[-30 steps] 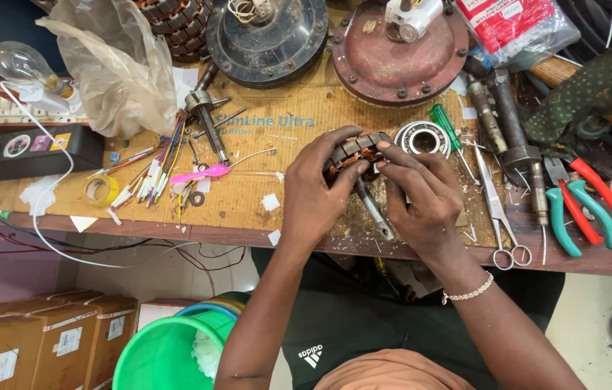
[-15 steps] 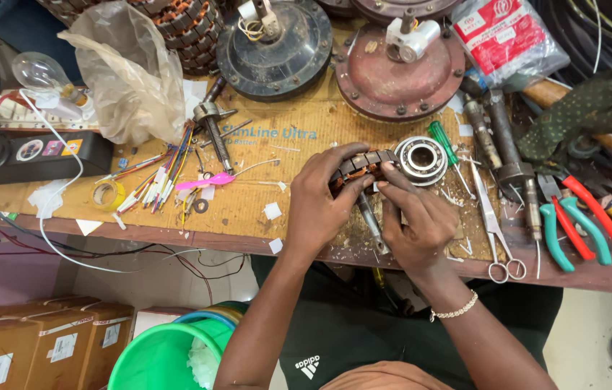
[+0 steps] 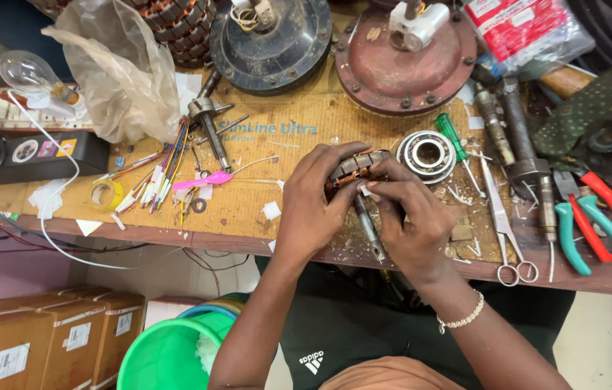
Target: The person repeatedly inserts small white insulating pieces into the slots of a motor stator, trims them with scissors, and uses a screwdriver to adjust the copper windings. The work is performed on a cluttered workbench with various tools and electrical parts visible.
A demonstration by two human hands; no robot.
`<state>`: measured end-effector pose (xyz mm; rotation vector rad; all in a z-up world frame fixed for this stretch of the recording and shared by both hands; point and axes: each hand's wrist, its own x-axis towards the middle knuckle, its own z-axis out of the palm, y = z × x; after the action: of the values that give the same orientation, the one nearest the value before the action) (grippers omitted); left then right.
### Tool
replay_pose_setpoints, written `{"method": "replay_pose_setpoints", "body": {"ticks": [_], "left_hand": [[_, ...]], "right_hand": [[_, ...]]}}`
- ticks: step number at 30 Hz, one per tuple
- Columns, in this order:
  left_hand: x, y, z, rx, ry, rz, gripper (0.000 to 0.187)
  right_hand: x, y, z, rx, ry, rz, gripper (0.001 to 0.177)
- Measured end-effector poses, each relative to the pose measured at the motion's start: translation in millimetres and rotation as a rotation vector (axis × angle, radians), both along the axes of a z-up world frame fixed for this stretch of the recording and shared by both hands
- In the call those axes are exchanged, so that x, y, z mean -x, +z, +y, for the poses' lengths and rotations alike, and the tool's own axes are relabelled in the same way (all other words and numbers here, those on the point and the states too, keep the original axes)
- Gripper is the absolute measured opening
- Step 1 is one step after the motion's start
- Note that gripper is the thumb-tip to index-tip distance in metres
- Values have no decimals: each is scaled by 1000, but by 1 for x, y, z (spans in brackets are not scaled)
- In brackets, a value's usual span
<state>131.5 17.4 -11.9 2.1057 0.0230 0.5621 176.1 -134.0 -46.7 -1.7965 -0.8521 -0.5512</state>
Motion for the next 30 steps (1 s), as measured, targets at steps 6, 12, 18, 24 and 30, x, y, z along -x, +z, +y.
{"method": "replay_pose_setpoints", "body": {"ticks": [6, 12, 18, 24, 30], "left_hand": [[-2, 0, 3, -35, -5, -59, 41], [1, -8, -5, -37, 13, -28, 41], [2, -5, -4, -31, 14, -85, 42], [0, -9, -5, -21, 18, -71, 42], [0, -8, -6, -35, 23, -43, 42]], "right_hand": [[3, 5, -4, 77, 30, 75, 20], [-21, 9, -30, -65, 89, 308, 14], [-23, -2, -18, 22, 4, -64, 16], [-22, -1, -20, 37, 17, -20, 21], [-27, 20, -29, 161, 115, -20, 25]]}}
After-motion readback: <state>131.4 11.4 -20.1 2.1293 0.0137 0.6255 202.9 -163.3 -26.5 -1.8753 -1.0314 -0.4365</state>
